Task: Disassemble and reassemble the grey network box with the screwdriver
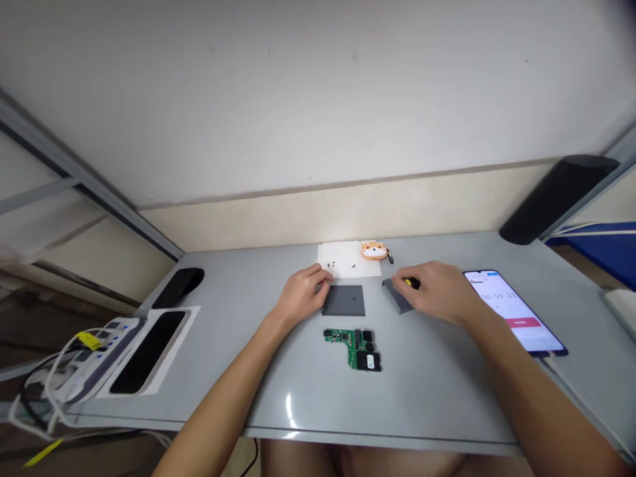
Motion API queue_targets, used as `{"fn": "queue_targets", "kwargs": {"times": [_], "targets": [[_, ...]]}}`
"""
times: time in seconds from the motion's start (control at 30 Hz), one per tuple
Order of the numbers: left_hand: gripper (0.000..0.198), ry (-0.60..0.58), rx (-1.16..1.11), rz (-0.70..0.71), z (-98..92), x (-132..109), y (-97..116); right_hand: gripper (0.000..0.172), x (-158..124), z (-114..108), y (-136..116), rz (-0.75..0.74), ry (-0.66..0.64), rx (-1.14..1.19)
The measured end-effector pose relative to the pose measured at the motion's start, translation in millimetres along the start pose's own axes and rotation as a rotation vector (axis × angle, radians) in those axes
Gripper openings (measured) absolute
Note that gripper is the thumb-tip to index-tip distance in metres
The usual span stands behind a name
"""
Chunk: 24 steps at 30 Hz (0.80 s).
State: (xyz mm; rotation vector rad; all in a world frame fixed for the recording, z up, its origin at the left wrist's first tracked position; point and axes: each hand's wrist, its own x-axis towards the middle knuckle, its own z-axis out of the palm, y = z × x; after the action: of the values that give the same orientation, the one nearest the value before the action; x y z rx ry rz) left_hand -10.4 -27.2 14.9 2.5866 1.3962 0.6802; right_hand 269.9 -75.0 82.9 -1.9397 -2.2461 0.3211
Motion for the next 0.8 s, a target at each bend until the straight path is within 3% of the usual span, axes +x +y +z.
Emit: {"fn": "queue_targets", "kwargs": {"times": [0.13, 0.3, 0.4, 0.57, 0.8], "targets": [[0.03, -0.078, -0.014, 0.06, -11.4, -0.4, -3.4, 0.037, -3.7, -5.5, 13.6, 0.007, 0.004, 0.087], [0.031, -0.149, -0.03, 0.065, -16.9, -0.6, -3.5, 0.058, -7.1, -1.6, 37.4, 0.049, -0.166, 0.184], [0.028, -0.183, -0.049, 0.046, -17.1, -0.4, -3.0, 0.063, -5.7, 3.4, 42.2, 0.03, -0.202, 0.197], [0.027, -0.221, -0.055, 0.015, -16.2, 0.9, -2.7, 0.051, -2.3, 8.6, 25.6, -0.003, -0.179, 0.11], [0.024, -0.223, -0.062, -0.021, -14.1, 1.8, -5.1, 0.048, 0.1, 31.0, -0.1, -0.105, -0.098, 0.007]]}}
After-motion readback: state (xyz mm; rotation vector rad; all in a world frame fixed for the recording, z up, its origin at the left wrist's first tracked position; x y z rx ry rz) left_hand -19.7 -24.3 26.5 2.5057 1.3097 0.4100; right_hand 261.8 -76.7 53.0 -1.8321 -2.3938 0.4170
